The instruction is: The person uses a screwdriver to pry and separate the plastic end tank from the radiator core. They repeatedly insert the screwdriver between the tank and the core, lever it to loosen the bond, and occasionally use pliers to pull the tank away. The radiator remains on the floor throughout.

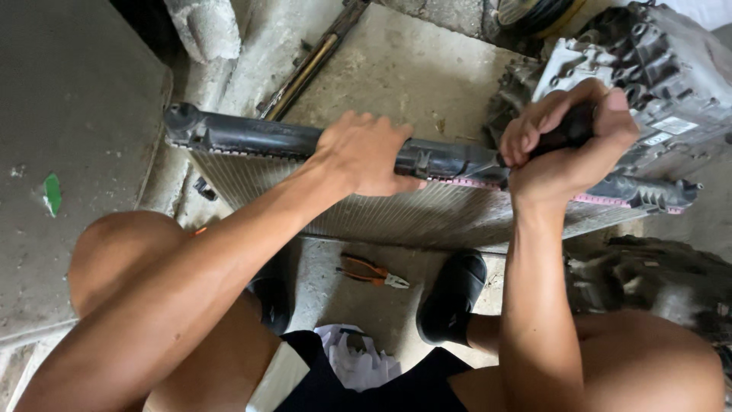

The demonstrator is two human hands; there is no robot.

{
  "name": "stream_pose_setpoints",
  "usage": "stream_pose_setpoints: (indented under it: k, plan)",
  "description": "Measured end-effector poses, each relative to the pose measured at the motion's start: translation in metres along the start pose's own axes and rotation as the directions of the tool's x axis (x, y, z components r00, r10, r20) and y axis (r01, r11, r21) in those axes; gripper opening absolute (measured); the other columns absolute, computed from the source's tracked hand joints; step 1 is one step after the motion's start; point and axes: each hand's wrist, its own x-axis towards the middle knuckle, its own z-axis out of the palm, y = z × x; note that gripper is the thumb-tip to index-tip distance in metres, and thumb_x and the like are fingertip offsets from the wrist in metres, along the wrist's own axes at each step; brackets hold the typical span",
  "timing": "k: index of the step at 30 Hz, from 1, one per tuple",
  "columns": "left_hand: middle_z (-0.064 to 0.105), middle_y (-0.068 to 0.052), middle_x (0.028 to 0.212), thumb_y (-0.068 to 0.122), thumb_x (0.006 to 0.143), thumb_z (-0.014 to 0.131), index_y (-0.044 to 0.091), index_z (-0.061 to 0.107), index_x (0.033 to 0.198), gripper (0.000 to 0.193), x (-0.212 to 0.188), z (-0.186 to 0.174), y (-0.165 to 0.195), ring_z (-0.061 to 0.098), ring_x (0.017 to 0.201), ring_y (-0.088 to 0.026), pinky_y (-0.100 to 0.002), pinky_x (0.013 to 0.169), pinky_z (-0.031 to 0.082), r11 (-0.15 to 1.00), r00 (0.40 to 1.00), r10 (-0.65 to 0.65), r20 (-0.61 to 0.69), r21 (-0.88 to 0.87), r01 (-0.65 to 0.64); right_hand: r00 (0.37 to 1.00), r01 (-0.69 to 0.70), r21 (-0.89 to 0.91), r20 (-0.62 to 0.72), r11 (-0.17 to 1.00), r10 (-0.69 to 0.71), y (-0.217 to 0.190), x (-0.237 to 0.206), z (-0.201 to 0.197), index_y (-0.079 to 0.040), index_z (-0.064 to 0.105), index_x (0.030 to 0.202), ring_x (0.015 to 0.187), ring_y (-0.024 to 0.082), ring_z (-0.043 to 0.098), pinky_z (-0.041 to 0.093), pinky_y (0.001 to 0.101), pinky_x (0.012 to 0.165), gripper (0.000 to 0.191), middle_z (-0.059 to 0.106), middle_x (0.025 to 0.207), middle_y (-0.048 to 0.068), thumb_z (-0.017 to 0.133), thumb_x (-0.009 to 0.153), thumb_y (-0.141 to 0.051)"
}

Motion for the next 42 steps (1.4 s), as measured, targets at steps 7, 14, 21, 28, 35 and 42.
stream_pose_setpoints:
  k: [7, 14, 21, 28, 35, 42]
  plan:
    - [0.074, -0.013, 0.099, 0.067, 0.082, 0.068, 0.018, 0.052, 0.143, 0.080, 0.000, 0.000, 0.003, 0.069, 0.104, -0.033, -0.048, 0.098, 0.048, 0.997, 0.998, -0.049, 0.051, -0.063, 0.052, 0.997, -0.074, -0.031, -0.034, 0.997, 0.073, 0.004, 0.008, 0.002, -0.005, 0.040, 0.077, 0.038, 0.017, 0.028, 0.027, 0.0346, 0.038, 0.064, 0.036, 0.053, 0.007, 0.038, 0.111, -0.059]
    - [0.074, -0.009, 0.091, 0.069, 0.084, 0.065, 0.018, 0.051, 0.144, 0.080, 0.002, 0.002, 0.003, 0.072, 0.090, -0.028, -0.043, 0.086, 0.055, 0.995, 0.992, -0.087, 0.096, -0.040, 0.091, 0.983, -0.164, -0.020, -0.092, 0.986, 0.162, 0.016, 0.031, -0.002, -0.005, 0.040, 0.077, 0.038, 0.021, 0.028, 0.026, 0.0366, 0.037, 0.060, 0.036, 0.055, 0.010, 0.033, 0.112, -0.053]
    - [0.073, -0.011, 0.094, 0.070, 0.085, 0.065, 0.015, 0.053, 0.142, 0.080, 0.003, 0.000, 0.004, 0.070, 0.095, -0.029, -0.046, 0.091, 0.054, 0.996, 0.993, -0.087, 0.078, -0.022, 0.089, 0.978, -0.203, -0.025, -0.061, 0.979, 0.202, 0.021, 0.043, -0.009, -0.004, 0.040, 0.076, 0.039, 0.024, 0.031, 0.030, 0.0385, 0.038, 0.060, 0.038, 0.056, 0.012, 0.026, 0.108, -0.052]
    - [0.074, -0.012, 0.095, 0.066, 0.086, 0.066, 0.013, 0.055, 0.140, 0.077, 0.003, 0.001, 0.003, 0.072, 0.095, -0.030, -0.046, 0.094, 0.055, 0.993, 0.990, -0.098, 0.097, -0.051, 0.103, 0.969, -0.230, -0.075, -0.105, 0.970, 0.221, 0.031, 0.051, -0.016, -0.005, 0.037, 0.070, 0.038, 0.024, 0.033, 0.033, 0.0388, 0.037, 0.063, 0.038, 0.054, 0.011, 0.024, 0.106, -0.056]
    - [0.074, -0.015, 0.096, 0.067, 0.085, 0.067, 0.011, 0.052, 0.142, 0.082, 0.003, 0.002, 0.003, 0.071, 0.098, -0.033, -0.047, 0.095, 0.054, 0.996, 0.994, -0.078, 0.070, -0.035, 0.081, 0.970, -0.222, -0.089, -0.125, 0.971, 0.210, 0.043, 0.059, -0.022, -0.005, 0.037, 0.070, 0.036, 0.024, 0.034, 0.032, 0.0383, 0.035, 0.066, 0.037, 0.053, 0.011, 0.026, 0.104, -0.061]
    - [0.075, -0.012, 0.097, 0.066, 0.086, 0.062, 0.013, 0.048, 0.148, 0.082, 0.004, 0.002, 0.003, 0.076, 0.095, -0.029, -0.044, 0.088, 0.061, 0.990, 0.981, -0.116, 0.154, -0.058, 0.127, 0.956, -0.273, -0.126, -0.148, 0.954, 0.254, 0.046, 0.066, -0.022, -0.004, 0.039, 0.071, 0.038, 0.022, 0.035, 0.031, 0.0387, 0.039, 0.071, 0.038, 0.056, 0.010, 0.027, 0.104, -0.066]
